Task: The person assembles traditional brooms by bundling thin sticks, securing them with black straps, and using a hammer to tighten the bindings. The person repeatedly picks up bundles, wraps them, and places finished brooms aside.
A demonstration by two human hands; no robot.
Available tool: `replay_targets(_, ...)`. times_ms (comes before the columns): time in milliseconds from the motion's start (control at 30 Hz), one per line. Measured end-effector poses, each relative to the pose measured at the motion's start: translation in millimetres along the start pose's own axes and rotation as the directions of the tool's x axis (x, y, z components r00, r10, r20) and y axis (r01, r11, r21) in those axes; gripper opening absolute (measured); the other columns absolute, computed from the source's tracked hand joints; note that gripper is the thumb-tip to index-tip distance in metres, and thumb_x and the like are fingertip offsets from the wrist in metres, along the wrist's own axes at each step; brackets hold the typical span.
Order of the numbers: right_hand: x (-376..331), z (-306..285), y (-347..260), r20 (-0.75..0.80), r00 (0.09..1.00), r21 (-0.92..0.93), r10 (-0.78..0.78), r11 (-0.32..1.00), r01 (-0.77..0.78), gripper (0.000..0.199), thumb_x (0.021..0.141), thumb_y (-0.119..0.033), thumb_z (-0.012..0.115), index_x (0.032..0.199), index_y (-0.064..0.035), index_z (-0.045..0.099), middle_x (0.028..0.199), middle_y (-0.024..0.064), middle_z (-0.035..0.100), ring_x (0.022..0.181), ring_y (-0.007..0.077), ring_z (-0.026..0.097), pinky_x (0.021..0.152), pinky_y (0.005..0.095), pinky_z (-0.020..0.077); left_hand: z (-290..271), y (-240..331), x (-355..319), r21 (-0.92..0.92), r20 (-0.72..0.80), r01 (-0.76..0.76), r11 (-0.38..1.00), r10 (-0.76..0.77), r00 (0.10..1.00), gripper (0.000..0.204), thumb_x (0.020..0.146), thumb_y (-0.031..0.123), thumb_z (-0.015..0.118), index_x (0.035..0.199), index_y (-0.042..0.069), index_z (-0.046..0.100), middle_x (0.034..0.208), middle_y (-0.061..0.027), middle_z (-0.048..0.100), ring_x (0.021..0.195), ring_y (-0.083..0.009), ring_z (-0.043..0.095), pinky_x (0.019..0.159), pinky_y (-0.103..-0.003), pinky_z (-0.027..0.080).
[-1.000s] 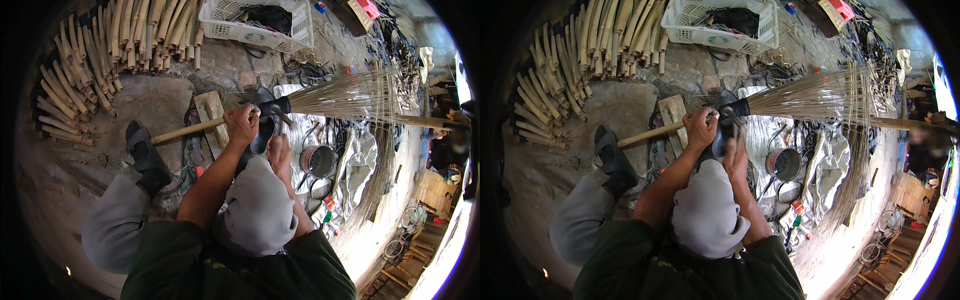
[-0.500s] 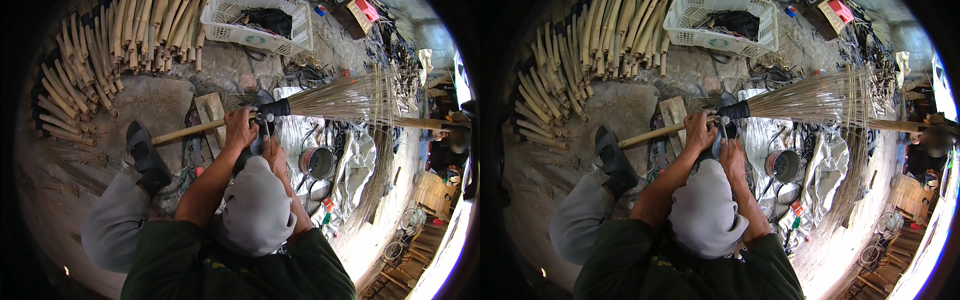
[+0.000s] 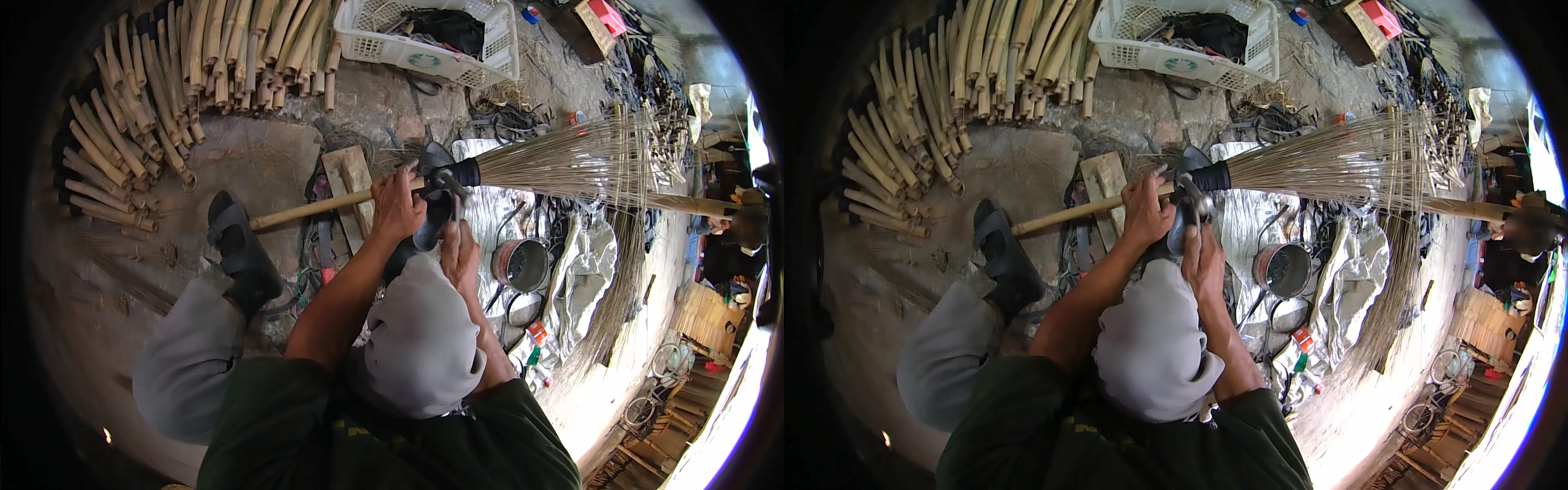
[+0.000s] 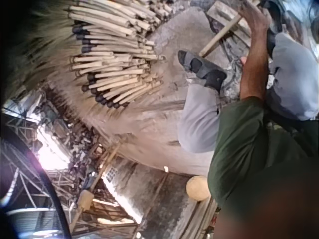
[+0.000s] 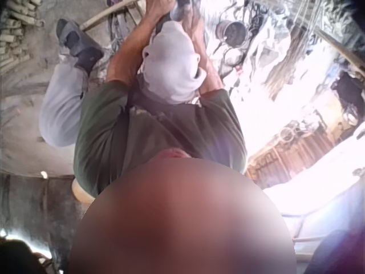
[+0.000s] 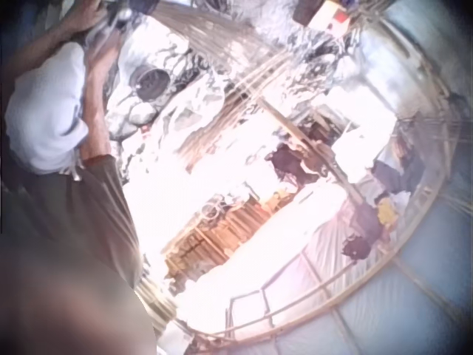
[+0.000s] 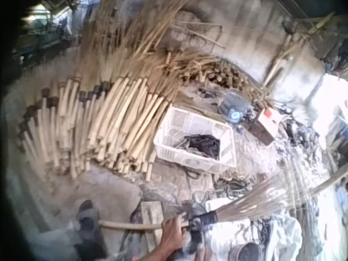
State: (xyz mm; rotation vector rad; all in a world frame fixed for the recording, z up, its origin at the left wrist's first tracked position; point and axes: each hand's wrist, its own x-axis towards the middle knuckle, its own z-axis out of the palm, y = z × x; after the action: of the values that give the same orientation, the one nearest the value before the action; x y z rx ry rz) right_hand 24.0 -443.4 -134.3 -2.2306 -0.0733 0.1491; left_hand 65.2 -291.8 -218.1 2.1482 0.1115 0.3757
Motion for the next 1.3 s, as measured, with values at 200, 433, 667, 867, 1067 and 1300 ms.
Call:
replay_targets(200,10.5,6.8,0.9,0.087,0.994,-0.234,0.063,0.971,-0.041,0.032,0.108,-0.031,0.051,0.095,-0.0020,0.058,0.085,0.0307,0.064,0.082,0.0546,0.061,0.070,0.0602,0.0471,0.3,-1.6,3.2,0.008,0.041,0.028,1.000,-0.028,0.999,0.068,0.078,0.006,0.061,0.143,-0.002,0.041,0.122,-0.0189,0.069,0.111,-0.0372,0.063,0.104,-0.052,0.032)
replay_targets(433,4.7,8.1,21.3,0.159,0.985,-0.206,0.060,0.978,-0.026,0.034,0.108,-0.032,0.049,0.095,-0.0015,0.058,0.086,0.0276,0.062,0.084,0.0504,0.061,0.069,0.0621,0.0446,-6.5,-7.3,0.3,0.089,0.097,-0.030,0.996,0.022,0.995,0.074,0.078,0.013,0.070,0.146,0.004,0.044,0.121,-0.0180,0.069,0.112,-0.0368,0.063,0.102,-0.050,0.036)
replay_targets(667,-82.9,4.8,100.2,-0.178,0.872,-0.076,0.456,0.877,-0.474,0.045,0.106,-0.041,0.051,0.112,0.0019,0.064,0.113,0.0291,0.066,0.103,0.0521,0.062,0.087,0.0540,0.0493,-4.5,9.8,47.9,-0.041,0.308,0.033,0.999,-0.019,0.951,0.061,0.081,0.034,0.080,0.130,0.003,0.060,0.115,-0.0230,0.069,0.111,-0.0420,0.065,0.095,-0.048,0.049)
replay_targets(867,-111.8,-40.3,154.1,-0.231,0.931,-0.251,0.282,0.907,-0.337,0.024,0.102,-0.019,0.057,0.109,0.0026,0.065,0.104,0.0257,0.069,0.097,0.0458,0.066,0.085,0.0524,0.0501,13.3,27.3,97.0,0.021,0.680,0.121,0.992,-0.103,0.725,0.073,0.083,0.056,0.078,0.116,-0.007,0.060,0.116,-0.0300,0.068,0.107,-0.0446,0.067,0.092,-0.049,0.054)
replay_targets(1067,-30.3,-156.5,212.4,-0.403,0.845,-0.254,0.353,0.843,-0.473,0.031,0.093,-0.022,0.064,0.111,0.0030,0.070,0.108,0.0269,0.073,0.102,0.0448,0.070,0.089,0.0490,0.0536,-4.5,10.5,65.3,0.055,0.395,-0.045,0.998,0.019,0.918,0.078,0.076,0.046,0.087,0.125,-0.006,0.056,0.118,-0.0276,0.065,0.115,-0.0433,0.064,0.099,-0.048,0.051)
replay_targets(1300,9.5,-132.1,270.0,-0.154,0.736,-0.619,0.659,0.516,-0.592,0.046,0.087,-0.033,0.061,0.112,0.0040,0.073,0.119,0.0359,0.067,0.117,0.0484,0.064,0.103,0.0527,0.0504,-17.1,10.0,60.5,0.294,0.557,0.087,0.952,-0.245,0.794,0.067,0.070,0.046,0.090,0.106,-0.004,0.065,0.104,-0.0259,0.071,0.103,-0.0455,0.068,0.090,-0.050,0.054)
